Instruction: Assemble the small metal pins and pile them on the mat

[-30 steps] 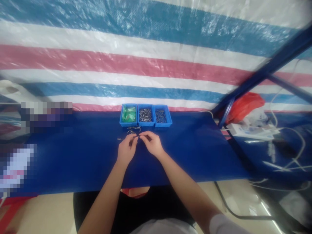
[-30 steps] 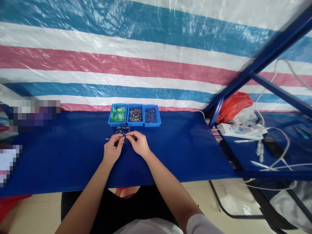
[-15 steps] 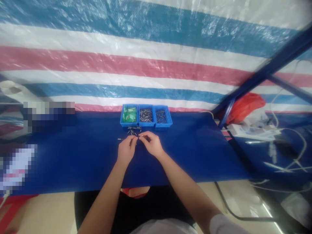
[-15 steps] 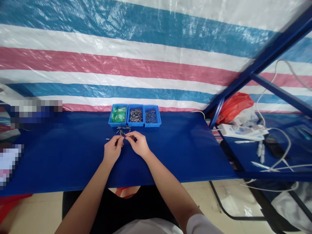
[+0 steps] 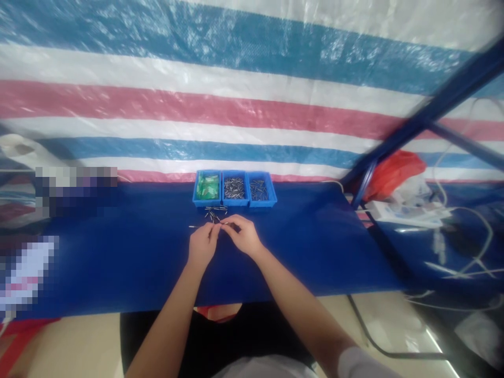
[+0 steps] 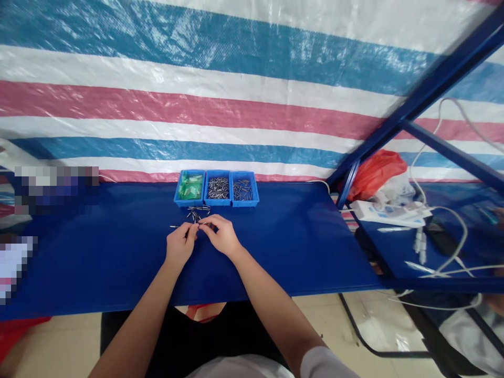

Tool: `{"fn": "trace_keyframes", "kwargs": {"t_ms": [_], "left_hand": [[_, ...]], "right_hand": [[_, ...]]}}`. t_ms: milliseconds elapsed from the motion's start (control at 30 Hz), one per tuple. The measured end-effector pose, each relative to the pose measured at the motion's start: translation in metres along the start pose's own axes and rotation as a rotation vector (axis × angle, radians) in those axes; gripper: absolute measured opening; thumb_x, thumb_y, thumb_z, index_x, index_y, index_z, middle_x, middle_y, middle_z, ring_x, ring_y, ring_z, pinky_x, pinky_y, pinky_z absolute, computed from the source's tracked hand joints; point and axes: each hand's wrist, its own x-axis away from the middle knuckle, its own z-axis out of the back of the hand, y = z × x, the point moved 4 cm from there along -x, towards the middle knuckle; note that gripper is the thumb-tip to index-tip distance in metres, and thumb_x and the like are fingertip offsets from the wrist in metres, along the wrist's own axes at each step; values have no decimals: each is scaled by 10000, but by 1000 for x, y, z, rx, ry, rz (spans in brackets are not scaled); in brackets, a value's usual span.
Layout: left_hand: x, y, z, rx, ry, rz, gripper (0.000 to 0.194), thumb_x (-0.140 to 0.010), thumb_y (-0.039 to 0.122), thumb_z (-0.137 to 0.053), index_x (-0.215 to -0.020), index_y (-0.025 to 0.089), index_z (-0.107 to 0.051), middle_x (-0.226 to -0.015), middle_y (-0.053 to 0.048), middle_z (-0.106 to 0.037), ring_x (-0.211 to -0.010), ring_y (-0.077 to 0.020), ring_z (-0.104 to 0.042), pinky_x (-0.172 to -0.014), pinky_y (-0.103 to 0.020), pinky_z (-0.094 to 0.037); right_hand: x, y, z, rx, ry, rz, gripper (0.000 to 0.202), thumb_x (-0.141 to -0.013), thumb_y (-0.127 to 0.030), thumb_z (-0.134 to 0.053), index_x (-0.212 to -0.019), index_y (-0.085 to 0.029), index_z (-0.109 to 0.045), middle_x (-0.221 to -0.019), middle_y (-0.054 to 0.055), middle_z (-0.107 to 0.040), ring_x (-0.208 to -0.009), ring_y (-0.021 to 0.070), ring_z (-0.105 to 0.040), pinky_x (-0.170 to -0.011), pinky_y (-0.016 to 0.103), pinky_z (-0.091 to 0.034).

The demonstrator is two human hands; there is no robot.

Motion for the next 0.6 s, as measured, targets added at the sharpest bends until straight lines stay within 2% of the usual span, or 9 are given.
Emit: {"fn": "trace_keyframes", "kwargs": {"t_ms": [167,333,467,600], "left_hand": [[3,5,0,55,24,-32,282,-967,424,-570,-1039,215,-746,-807,-10,-744,-697,-132,-679,-714,-234,-513],[5,6,-6,28,-7,-64,296,-939,393,-604,-1148,225,-730,-701,24,-681,-606,-108,-630,-655,-222,-502],[4,4,-7,-24,-9,-63,300,-962,408,-571,-1134,226,-735,-734,6,-708,-630,-120,-656,-666,-230,-510],[3,5,-4,-25,34,-70,300,-990,387,-525,-1095,215,-747,-836,-38,-760,-721,-149,-709,-745,-249,-540]], "right_hand": [[0,0,3,-5,42,-10,142,-930,-298,-681,-985,-238,-798,-997,70,-742,-819,170,-686,-686,294,-568],[1,5,3,-62,65,-120,168,-901,-373,-715,-954,-245,-811,-961,73,-758,-866,202,-711,-763,337,-594],[1,12,-2,-227,50,-258,237,-845,-442,-753,-922,-219,-780,-954,77,-788,-839,217,-745,-781,357,-620],[0,15,-2,-267,40,-304,298,-805,-487,-776,-897,-204,-759,-916,77,-792,-810,211,-750,-776,347,-620]]}}
